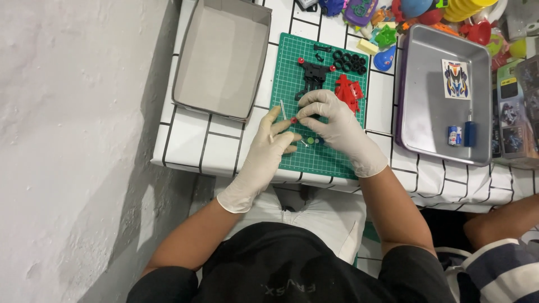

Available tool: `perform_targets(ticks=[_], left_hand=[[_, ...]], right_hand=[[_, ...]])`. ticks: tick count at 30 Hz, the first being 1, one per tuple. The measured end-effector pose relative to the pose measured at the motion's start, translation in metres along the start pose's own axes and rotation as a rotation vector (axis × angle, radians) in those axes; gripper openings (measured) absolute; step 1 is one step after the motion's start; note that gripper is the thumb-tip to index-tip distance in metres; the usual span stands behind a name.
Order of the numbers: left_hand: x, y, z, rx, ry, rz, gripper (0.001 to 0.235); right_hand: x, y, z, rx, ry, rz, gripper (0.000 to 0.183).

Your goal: Assembling the internal mechanical components of a motorized toy car chassis on a hobbyist cutting mat.

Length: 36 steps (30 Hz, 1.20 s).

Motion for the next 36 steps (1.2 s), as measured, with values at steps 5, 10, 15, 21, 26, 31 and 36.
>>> perform_targets(ticks=[5,10,15,21,26,31,36], left_hand=[[0.017,-0.011,0.006,-0.014,0.098,0.000,0.079],[0.021,-0.014,0.006,-0.003,0.237,-0.002,0.072],[0.026,-0.017,0.007,0.014,0.287,0.002,0.066],[0.030,-0.018,0.009,0.019,0.289,0.013,0.061],[0.028,-0.017,0.010,0.017,0.292,0.023,0.060],[0.031,-0.019,0.011,0.019,0.299,0.026,0.059],[0.028,-0.017,0.011,0.018,0.294,0.019,0.058]], right_hand=[[-0.015,0.000,-0.006,0.039,0.017,-0.055,0.012],[-0.015,-0.003,-0.009,0.053,0.036,-0.070,0.010],[-0.018,-0.005,-0.012,0.066,0.054,-0.072,0.010],[-0.018,-0.006,-0.014,0.076,0.072,-0.059,0.010],[-0.018,-0.007,-0.015,0.097,0.090,-0.049,0.010],[-0.017,-0.008,-0.017,0.117,0.124,-0.038,0.010],[-0.018,-0.011,-0.020,0.133,0.141,-0.032,0.010]])
Point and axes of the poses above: each hand's wrist, its own y-axis away from the middle knuckle, its own z-axis out of the back of the hand, x = y × z, the point moved 9 cm from there along -y, towards the middle knuckle, and after that the axes turned 1 degree about -y, right-handed, at the moved point
